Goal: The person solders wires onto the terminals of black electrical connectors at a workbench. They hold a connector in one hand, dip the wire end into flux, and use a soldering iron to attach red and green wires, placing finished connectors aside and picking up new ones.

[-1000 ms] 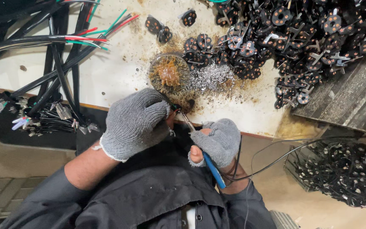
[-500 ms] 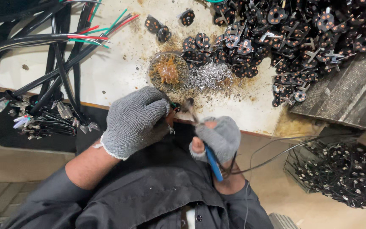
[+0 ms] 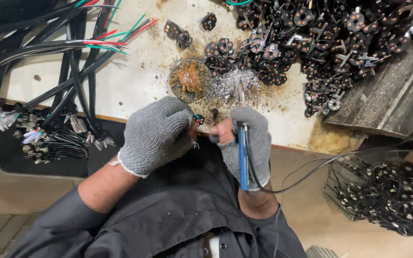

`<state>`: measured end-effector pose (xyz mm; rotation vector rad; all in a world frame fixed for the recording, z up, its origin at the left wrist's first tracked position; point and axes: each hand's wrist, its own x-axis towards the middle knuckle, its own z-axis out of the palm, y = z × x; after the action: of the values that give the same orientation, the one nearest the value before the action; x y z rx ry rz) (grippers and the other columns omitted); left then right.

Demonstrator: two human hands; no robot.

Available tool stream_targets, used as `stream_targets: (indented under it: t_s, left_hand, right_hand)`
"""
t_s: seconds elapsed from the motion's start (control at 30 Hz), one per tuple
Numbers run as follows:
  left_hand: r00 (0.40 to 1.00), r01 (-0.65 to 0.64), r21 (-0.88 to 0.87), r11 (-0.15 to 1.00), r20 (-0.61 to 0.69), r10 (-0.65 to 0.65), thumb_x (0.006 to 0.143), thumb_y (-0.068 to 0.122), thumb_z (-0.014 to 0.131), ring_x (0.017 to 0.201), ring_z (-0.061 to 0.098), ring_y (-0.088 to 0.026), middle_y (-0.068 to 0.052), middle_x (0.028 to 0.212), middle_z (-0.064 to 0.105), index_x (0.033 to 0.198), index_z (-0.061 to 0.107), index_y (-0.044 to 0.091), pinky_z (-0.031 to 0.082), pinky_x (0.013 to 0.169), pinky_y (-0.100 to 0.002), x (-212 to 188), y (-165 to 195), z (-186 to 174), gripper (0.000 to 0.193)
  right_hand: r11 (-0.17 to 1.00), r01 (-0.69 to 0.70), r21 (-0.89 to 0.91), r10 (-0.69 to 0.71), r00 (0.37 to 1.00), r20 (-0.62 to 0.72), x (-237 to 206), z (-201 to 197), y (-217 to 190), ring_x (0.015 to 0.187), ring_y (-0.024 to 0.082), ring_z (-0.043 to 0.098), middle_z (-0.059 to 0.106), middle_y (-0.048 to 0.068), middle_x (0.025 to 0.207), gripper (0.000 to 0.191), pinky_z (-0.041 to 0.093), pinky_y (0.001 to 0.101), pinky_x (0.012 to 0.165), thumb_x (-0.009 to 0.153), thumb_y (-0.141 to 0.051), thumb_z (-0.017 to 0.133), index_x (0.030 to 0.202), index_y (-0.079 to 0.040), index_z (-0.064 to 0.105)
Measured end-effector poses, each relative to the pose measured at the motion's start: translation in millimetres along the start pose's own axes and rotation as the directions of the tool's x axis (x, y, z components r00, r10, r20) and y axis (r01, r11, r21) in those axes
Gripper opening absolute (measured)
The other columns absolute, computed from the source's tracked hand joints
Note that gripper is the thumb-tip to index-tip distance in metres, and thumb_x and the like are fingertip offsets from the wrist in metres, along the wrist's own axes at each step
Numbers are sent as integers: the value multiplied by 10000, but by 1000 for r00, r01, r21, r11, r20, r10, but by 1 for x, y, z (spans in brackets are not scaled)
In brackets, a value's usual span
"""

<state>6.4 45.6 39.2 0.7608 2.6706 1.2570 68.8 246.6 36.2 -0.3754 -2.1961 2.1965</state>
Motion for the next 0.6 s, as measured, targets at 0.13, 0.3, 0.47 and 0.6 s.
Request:
stream_targets:
  t_s: [0.13, 0.3, 0.47, 0.6]
  left_hand:
    - [1000, 13, -8, 1000, 22, -13, 706, 203, 799, 814, 662, -317, -78, 891, 634, 836, 639, 141, 515, 652, -431, 0, -1, -1, 215]
    - [1000, 15, 23, 1000, 27, -16, 734, 213, 803, 814, 657, -323, -84, 908, 635, 842, 634, 134, 514, 651, -434, -2, -2, 1, 215]
    - [1000, 7, -11, 1000, 29, -7, 753, 184, 798, 850, 658, -323, -85, 952, 647, 900, 633, 122, 523, 674, -436, -1, 2, -3, 230]
    - [1000, 24, -23, 999, -4, -24, 804, 122, 741, 948, 682, -326, -113, 1108, 669, 1098, 643, 107, 551, 699, -416, -8, 23, -24, 310]
  right_hand:
    - [899, 255, -356, -212, 965, 156, 4, 4, -13, 1012, 205, 699, 736, 91, 1096, 350, 530, 340, 970, 971, -50, 730, 1229, -61, 493]
    - [782, 268, -563, -204, 963, 176, 9, 14, -15, 935, 250, 743, 760, 91, 996, 223, 569, 353, 895, 912, -13, 763, 1093, -114, 681]
    - [813, 296, -502, -260, 955, 142, 10, 14, -12, 955, 256, 738, 765, 72, 1011, 231, 564, 361, 905, 930, -49, 756, 1099, -68, 599]
    - [774, 282, -567, -217, 959, 181, 11, 10, -9, 911, 263, 748, 771, 86, 970, 235, 580, 363, 850, 873, -39, 786, 1069, -126, 690]
